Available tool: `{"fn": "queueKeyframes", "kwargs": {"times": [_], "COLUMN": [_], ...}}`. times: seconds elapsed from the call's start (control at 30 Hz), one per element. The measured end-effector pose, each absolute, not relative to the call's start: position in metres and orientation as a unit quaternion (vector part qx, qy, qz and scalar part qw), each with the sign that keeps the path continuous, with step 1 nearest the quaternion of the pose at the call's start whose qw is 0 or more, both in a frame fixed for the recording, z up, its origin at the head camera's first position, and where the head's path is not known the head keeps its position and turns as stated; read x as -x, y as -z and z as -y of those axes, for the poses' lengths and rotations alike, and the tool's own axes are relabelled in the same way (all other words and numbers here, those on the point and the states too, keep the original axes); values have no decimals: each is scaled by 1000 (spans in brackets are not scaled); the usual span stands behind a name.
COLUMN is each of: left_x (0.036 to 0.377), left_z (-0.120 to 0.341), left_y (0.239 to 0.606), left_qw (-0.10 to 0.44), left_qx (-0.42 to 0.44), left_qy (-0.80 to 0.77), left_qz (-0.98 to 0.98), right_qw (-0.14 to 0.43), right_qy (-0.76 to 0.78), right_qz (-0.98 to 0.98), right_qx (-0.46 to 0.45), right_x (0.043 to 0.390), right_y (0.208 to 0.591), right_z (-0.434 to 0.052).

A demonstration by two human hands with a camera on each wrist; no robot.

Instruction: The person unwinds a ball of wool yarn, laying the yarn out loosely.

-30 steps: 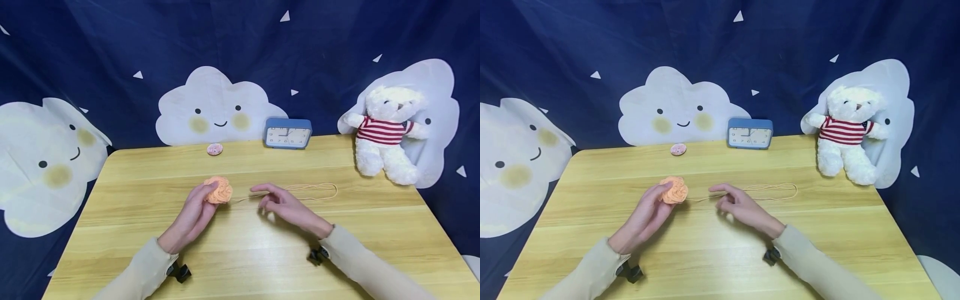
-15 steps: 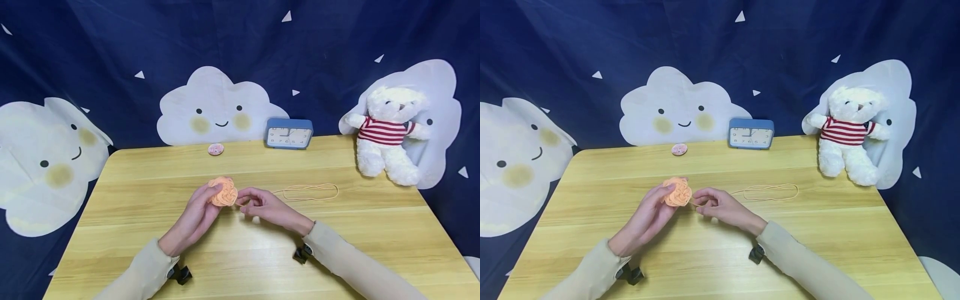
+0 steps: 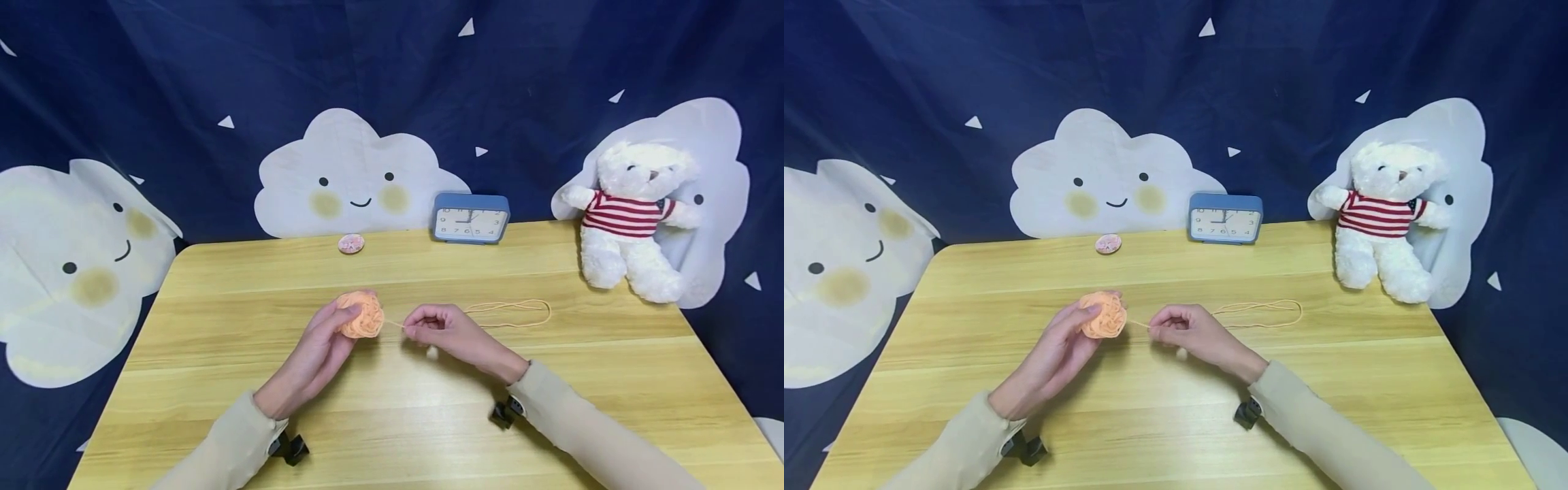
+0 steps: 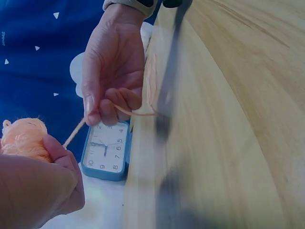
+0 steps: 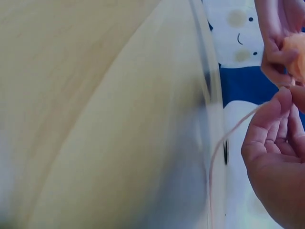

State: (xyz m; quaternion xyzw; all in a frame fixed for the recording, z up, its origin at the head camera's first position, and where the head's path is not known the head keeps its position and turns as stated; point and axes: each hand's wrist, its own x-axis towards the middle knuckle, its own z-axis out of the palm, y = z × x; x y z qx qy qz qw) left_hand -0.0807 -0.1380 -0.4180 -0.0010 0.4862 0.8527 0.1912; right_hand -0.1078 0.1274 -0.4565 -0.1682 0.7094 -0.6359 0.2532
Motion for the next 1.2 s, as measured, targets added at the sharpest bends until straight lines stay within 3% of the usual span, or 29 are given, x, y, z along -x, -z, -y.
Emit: {"fn": "queueKeyframes", "kwargs": {"times": [0.37, 0.73, 1.2], "left_x": [79, 85, 86], "left_z": [155, 170, 177], "left_y": [428, 439, 443], "left_qw": [199, 152, 146], "left_qx": [-14, 39, 61], "left_qy": [-817, -808, -799], "left_qz": [-540, -567, -580], "right_qw": [173, 117, 56], "right_qy": [671, 689, 653], "right_qz": [-715, -712, -754], "right_qx": [97, 73, 39], "right_x": [115, 110, 96], "right_y": [440, 433, 433], "right_z": [-153, -186, -260]}}
